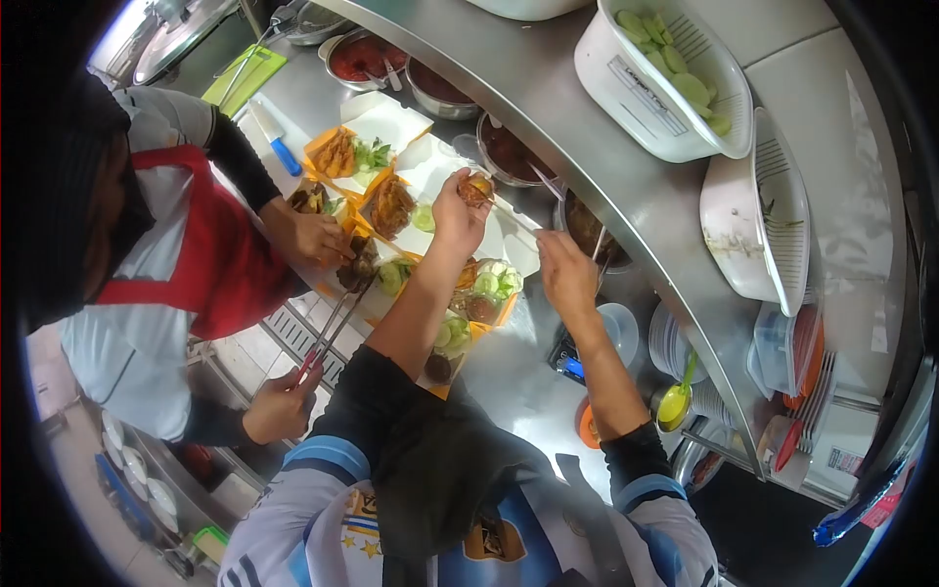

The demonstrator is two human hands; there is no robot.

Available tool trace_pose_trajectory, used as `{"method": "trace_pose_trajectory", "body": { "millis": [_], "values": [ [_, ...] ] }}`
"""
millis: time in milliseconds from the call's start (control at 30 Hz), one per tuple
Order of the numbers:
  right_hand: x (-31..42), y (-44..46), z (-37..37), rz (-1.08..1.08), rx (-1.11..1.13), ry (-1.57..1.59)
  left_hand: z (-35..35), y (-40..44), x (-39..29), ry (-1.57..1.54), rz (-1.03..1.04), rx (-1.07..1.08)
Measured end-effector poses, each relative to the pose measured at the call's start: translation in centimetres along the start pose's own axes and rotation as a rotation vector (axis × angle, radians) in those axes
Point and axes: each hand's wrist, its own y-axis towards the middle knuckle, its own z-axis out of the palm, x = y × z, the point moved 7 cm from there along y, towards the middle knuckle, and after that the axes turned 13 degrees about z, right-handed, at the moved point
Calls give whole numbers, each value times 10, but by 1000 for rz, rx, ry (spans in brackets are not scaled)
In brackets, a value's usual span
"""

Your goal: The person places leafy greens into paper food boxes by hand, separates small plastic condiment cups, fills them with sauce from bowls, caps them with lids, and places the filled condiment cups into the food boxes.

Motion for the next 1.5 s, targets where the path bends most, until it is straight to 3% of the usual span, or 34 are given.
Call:
{"method": "trace_pose_trajectory", "body": {
  "millis": [533,600,733,800,833,900,967,1033,1100,1133,1200,1233,1300,1367,1433,1500],
  "values": [
    [-10,11,9,-26,-15,117,-9,-4,-2,-29,1,13],
    [-43,22,11,231,-110,176,-9,-10,-1,-46,-32,-8],
    [-98,87,34,312,-83,-30,-4,-49,-6,12,-157,122],
    [-100,108,52,180,140,-185,-1,-82,-8,66,-248,182],
    [-94,99,46,203,134,-185,0,-99,-6,110,-313,236],
    [-10,77,13,376,287,319,-10,-129,-3,132,-359,259],
    [-8,32,33,328,596,773,-22,-160,2,163,-454,283],
    [15,-38,27,408,740,577,-42,-178,10,216,-466,209],
    [5,-99,30,385,439,563,-77,-184,34,153,-514,209],
    [4,-125,31,408,424,570,-81,-197,34,256,-509,124],
    [0,-160,11,353,84,259,-103,-218,54,373,-573,122],
    [-10,-179,17,360,71,271,-118,-225,63,474,-606,114],
    [-47,-226,30,571,-4,499,-150,-240,83,650,-651,177],
    [-58,-265,34,712,-1,608,-159,-247,88,1132,-564,521],
    [-72,-289,40,844,9,709,-169,-257,86,1166,-455,585],
    [-73,-298,42,879,119,512,-148,-261,74,1501,-28,1158]
  ]
}}
